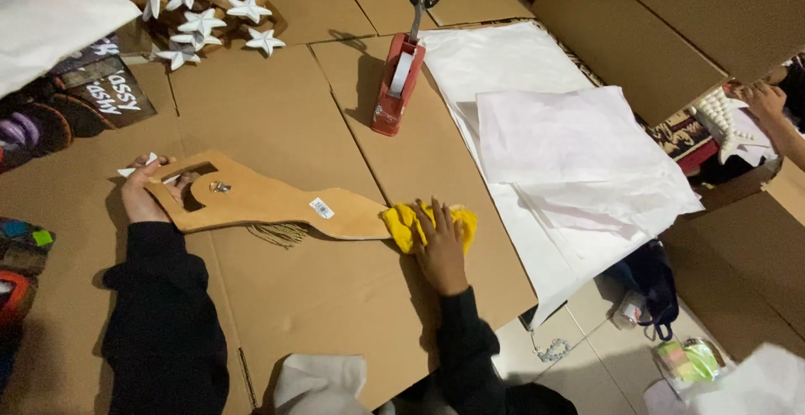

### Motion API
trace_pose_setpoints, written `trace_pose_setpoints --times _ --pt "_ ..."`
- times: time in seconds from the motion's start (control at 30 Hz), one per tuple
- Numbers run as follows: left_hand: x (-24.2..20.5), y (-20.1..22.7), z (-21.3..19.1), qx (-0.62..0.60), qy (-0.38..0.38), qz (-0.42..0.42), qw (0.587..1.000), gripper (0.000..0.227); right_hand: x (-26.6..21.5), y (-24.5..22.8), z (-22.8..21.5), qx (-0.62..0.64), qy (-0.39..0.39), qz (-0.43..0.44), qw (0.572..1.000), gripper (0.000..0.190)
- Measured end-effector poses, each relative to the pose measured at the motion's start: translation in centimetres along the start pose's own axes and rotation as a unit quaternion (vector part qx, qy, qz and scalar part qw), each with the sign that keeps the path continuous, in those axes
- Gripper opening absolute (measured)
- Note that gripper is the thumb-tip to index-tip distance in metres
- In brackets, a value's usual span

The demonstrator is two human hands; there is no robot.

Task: Cleaning a wooden mermaid-shaped decoration with a yellow cloth

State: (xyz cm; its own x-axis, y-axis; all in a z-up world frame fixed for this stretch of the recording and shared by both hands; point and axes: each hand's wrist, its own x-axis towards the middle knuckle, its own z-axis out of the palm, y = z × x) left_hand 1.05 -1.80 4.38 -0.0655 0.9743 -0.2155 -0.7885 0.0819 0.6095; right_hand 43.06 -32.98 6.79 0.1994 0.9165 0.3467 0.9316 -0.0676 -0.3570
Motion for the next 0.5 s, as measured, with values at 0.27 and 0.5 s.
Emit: trace_pose_setpoints --times 0.27,0.5 --pt "0.9 -0.2 -1.3 -0.003 -0.056 -0.010 0.998 0.009 -1.3 -3.2 -3.8 0.041 0.051 0.185 0.981 0.081" --pt "-0.4 0.3 0.1 -0.001 -0.024 -0.021 0.999 0.008 -6.4 4.7 -4.0 -0.043 0.112 0.181 0.976 0.058"
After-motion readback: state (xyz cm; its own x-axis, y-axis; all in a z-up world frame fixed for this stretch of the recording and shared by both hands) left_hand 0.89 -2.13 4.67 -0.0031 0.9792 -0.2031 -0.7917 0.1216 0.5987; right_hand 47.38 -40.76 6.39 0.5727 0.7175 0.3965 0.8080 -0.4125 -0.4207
